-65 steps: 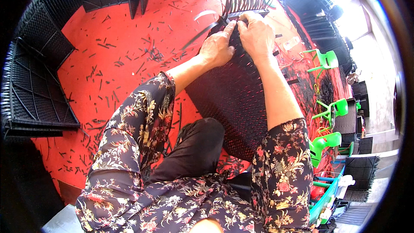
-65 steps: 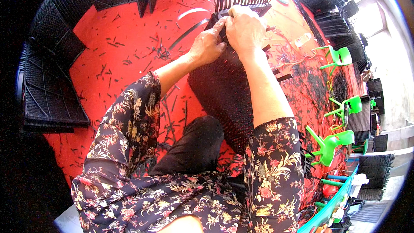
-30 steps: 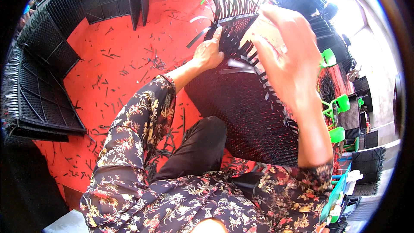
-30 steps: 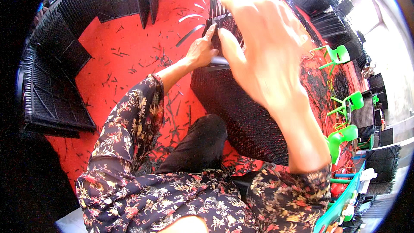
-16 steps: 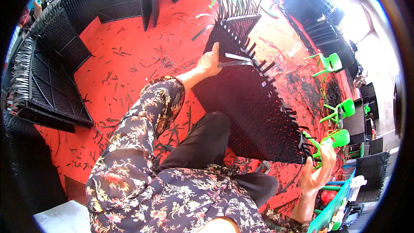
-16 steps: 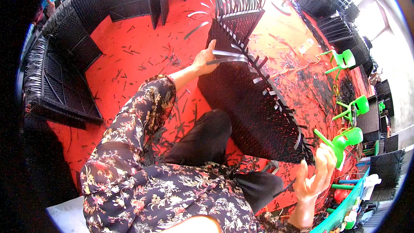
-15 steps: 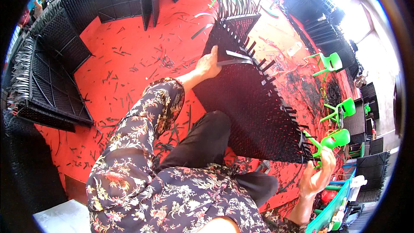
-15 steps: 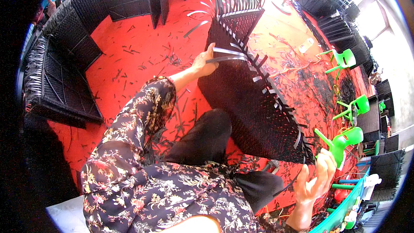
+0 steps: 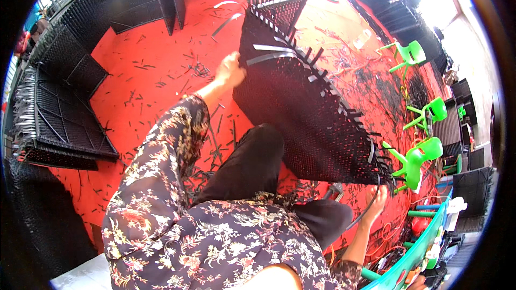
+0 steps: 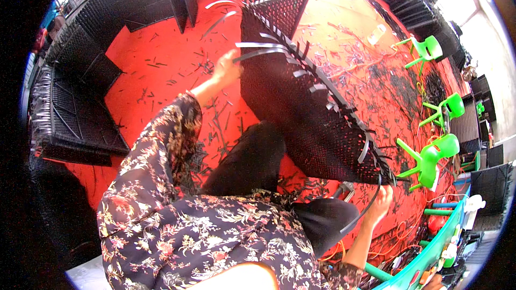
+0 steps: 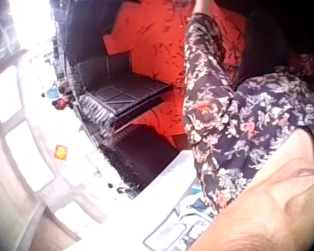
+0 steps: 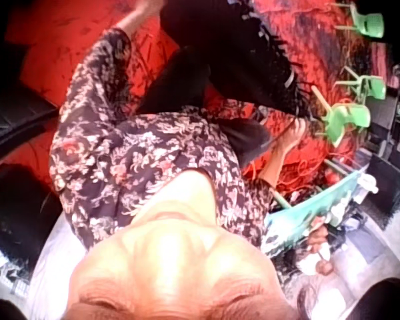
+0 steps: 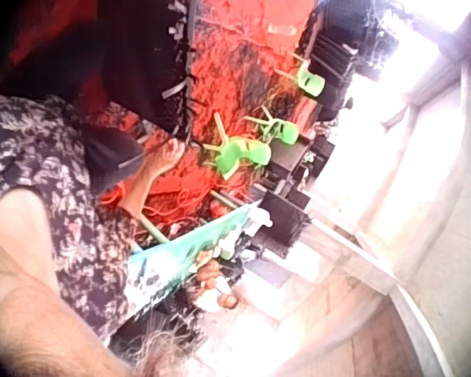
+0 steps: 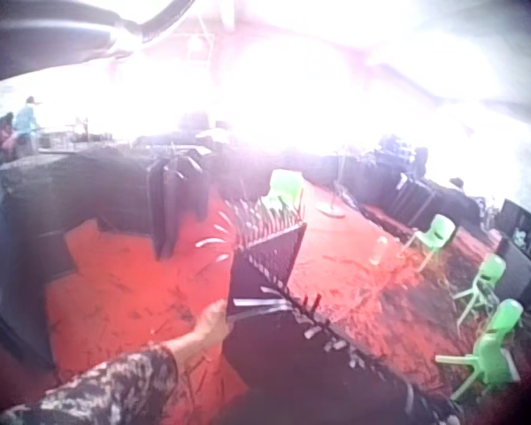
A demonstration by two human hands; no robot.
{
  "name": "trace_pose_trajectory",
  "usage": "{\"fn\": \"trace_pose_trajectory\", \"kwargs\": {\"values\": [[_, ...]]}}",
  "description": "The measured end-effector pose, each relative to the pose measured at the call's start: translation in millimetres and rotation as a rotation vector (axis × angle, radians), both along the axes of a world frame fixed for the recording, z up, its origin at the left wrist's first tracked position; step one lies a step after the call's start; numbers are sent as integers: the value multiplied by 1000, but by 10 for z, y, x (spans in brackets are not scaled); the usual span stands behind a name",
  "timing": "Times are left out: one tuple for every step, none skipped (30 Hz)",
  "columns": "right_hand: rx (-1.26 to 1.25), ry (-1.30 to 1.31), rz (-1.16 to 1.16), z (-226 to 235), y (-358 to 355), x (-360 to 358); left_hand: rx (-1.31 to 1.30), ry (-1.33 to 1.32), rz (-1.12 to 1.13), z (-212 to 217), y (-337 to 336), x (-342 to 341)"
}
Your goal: The person weaves black plastic strips through a mesh frame and then carries the finished panels to a stack.
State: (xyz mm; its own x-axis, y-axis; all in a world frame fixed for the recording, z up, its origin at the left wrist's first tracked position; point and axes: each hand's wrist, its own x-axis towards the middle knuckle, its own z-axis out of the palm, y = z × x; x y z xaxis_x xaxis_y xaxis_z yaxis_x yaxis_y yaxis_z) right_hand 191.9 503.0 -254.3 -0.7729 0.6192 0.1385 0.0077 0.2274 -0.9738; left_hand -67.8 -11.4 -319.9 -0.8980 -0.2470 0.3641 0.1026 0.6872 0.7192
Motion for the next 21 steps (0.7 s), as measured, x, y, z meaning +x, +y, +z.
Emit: {"fn": "trace_pose_trajectory", "kwargs": {"values": [[-6, 124, -4, -147, 51, -123, 59, -28, -6, -5, -144, -170], [627, 59, 67, -246, 83, -151, -23, 31, -21, 189, -135, -137], [433, 9, 126, -242, 81, -240, 1, 14, -10, 315, -188, -139], [242, -38, 173, -195, 44, -328, 0, 102, 9, 324, -208, -215], [224, 17, 188, -140, -6, -377, 23, 83, 1, 337, -223, -262], [199, 73, 211, -95, -93, -429, 36, 62, 3, 404, -261, -245], [102, 89, 202, -155, -91, -497, 0, 73, 4, 357, -315, -283], [119, 102, 191, -187, -89, -545, -37, 84, 6, 275, -366, -330], [111, 157, 194, -222, -80, -597, -69, 98, -1, 273, -338, -344], [101, 212, 197, -254, -76, -624, -90, 33, -8, 267, -313, -336], [67, 242, 240, -292, -86, -597, -112, -32, -14, 255, -288, -303], [68, 254, 242, -307, -22, -602, -129, -90, -17, 311, -233, -261], [78, 262, 247, -309, 91, -606, -99, -76, -31, 358, -175, -185], [87, 271, 252, -321, 249, -619, -45, -59, -64, 346, -140, -187], [-36, 297, 283, -424, 593, -644, -1, -41, -90, 335, -133, -189], [131, 192, 271, -322, 701, -667, 31, -29, -97, 323, -192, -166], [224, 178, 257, -243, 818, -641, -74, 10, -47, 294, -215, -178], [291, 142, 126, -180, 1038, -602, -90, 66, -76, 260, -213, -204], [400, 62, 36, -157, 1303, -608, -113, 120, -102, 249, -276, -209], [331, 58, 19, -237, 1694, -647, -130, 175, -134, 237, -280, -211], [487, -89, 6, -203, 1939, -610, -85, 90, -97, 388, -181, -134]]}}
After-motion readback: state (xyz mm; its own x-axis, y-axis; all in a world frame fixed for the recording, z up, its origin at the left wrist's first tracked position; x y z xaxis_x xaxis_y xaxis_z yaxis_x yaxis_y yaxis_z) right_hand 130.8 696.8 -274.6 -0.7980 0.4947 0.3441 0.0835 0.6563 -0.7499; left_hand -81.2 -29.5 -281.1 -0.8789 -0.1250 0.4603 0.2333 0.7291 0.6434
